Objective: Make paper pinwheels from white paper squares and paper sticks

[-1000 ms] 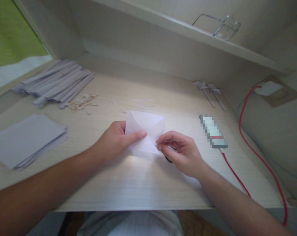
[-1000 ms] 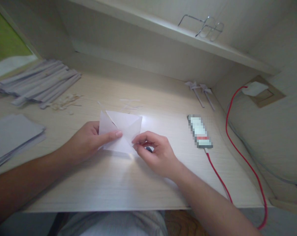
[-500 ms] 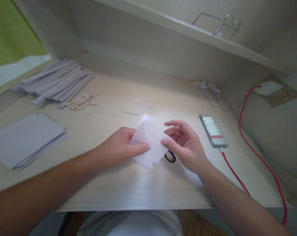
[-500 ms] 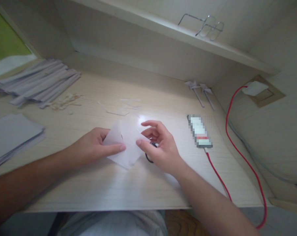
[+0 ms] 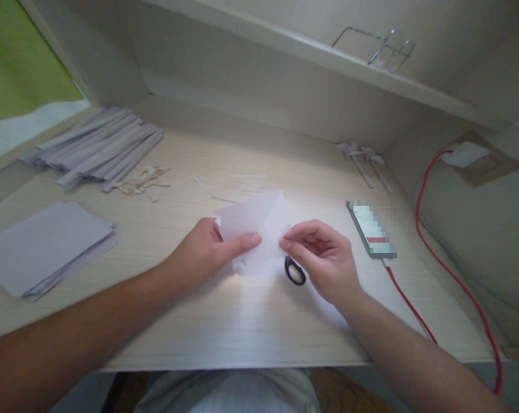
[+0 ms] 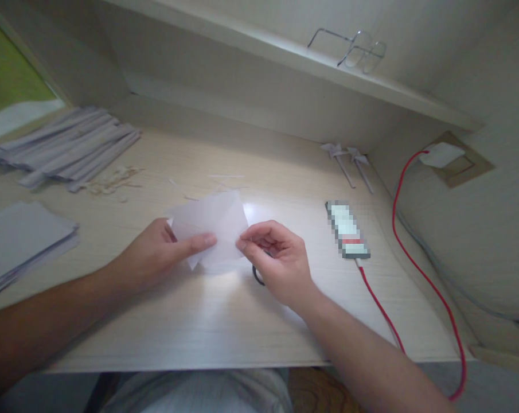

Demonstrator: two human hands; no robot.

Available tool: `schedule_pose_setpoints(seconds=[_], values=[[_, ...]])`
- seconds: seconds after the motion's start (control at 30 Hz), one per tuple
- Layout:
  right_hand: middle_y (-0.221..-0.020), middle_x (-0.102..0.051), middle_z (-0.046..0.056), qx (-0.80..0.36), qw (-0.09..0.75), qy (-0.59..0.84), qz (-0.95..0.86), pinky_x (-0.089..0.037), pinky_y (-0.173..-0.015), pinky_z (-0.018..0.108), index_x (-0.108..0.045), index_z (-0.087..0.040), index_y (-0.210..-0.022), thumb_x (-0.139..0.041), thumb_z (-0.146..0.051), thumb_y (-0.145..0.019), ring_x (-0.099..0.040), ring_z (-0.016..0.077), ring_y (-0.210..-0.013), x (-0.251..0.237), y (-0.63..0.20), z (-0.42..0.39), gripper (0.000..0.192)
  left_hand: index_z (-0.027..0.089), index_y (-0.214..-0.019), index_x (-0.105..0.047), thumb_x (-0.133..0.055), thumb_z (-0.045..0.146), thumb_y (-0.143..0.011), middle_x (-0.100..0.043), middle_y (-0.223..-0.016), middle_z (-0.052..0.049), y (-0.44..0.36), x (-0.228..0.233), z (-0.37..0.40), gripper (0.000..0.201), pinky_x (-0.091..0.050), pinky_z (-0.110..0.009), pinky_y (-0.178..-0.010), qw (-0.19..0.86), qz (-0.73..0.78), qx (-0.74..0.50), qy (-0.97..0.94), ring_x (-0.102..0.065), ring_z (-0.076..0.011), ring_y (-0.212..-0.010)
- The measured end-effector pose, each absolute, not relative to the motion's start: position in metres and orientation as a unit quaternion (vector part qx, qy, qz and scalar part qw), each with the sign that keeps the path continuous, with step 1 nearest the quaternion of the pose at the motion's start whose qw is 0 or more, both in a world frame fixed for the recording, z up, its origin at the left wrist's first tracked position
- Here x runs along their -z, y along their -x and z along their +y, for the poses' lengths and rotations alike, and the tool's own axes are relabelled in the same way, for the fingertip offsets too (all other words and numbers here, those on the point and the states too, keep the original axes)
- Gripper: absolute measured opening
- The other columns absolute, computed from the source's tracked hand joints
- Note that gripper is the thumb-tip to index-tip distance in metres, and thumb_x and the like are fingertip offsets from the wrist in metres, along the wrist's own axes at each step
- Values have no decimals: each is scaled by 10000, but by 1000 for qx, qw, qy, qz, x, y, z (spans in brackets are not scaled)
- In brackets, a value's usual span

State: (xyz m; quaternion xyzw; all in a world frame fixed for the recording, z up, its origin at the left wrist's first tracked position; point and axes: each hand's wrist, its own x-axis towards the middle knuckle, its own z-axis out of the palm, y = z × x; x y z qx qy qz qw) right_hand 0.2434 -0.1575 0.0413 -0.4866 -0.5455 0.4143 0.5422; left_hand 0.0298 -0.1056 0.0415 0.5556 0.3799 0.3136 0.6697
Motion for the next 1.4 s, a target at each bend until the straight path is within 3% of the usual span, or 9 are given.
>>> schedule_pose_setpoints(seconds=[0.1, 0.3, 0.5, 0.77, 0.97, 1.13, 1.4], values=[[-835, -749, 19, -441, 509, 478, -564, -547, -667, 249, -753, -219, -922, -762, -155, -845, -681, 135, -738, -42, -246, -161, 100, 196, -921, -784, -798, 320, -783, -799, -889, -31, -30, -45, -107, 187, -550, -269, -712, 642, 410, -333, -555, -721, -227, -810], [-983, -766, 26, -414, 469, 443, -642, -569, -776, 279, -773, -254, -1074, -637, -40, -864, -703, 151, -864, -44, -256, -163, 330, 164, -983, -764, -792, 393, -770, -799, -974, -78, -26, -49, -104, 314, -561, -302, -713, 635, 444, -326, -542, -726, -262, -846], [-1001, -771, 44, -370, 443, 415, -704, -563, -851, 356, -783, -257, -1042, -661, -73, -889, -709, 194, -927, -49, -258, -161, 269, 126, -1009, -751, -821, 379, -718, -793, -959, -99, -23, -50, -102, 392, -558, -319, -721, 637, 455, -313, -538, -723, -271, -843], [-963, -768, 49, -346, 425, 413, -727, -542, -829, 349, -767, -241, -1008, -695, -121, -902, -703, 200, -922, -51, -258, -160, 175, 160, -998, -760, -811, 366, -726, -784, -970, -76, -22, -47, -101, 344, -545, -304, -759, 642, 434, -298, -557, -722, -261, -888], [-951, -752, 57, -366, 414, 416, -722, -529, -791, 344, -747, -220, -986, -682, -161, -923, -688, 196, -882, -51, -260, -157, 108, 174, -835, -748, -796, 413, -726, -709, -735, -15, -18, -47, -95, 268, -422, -231, -579, 622, 412, -246, -619, -619, -183, -657], [-900, -730, 51, -393, 388, 407, -728, -517, -745, 336, -741, -210, -960, -664, -163, -929, -662, 182, -820, -55, -260, -157, 96, 168, -742, -716, -797, 385, -695, -652, -663, -7, -16, -49, -92, 236, -375, -231, -544, 628, 408, -226, -623, -559, -162, -602], [-898, -734, 56, -409, 369, 404, -730, -523, -703, 324, -749, -203, -967, -670, -157, -921, -666, 179, -801, -59, -261, -157, 102, 134, -814, -725, -814, 354, -695, -614, -642, 16, -14, -52, -91, 266, -323, -208, -515, 670, 371, -191, -614, -506, -105, -572]])
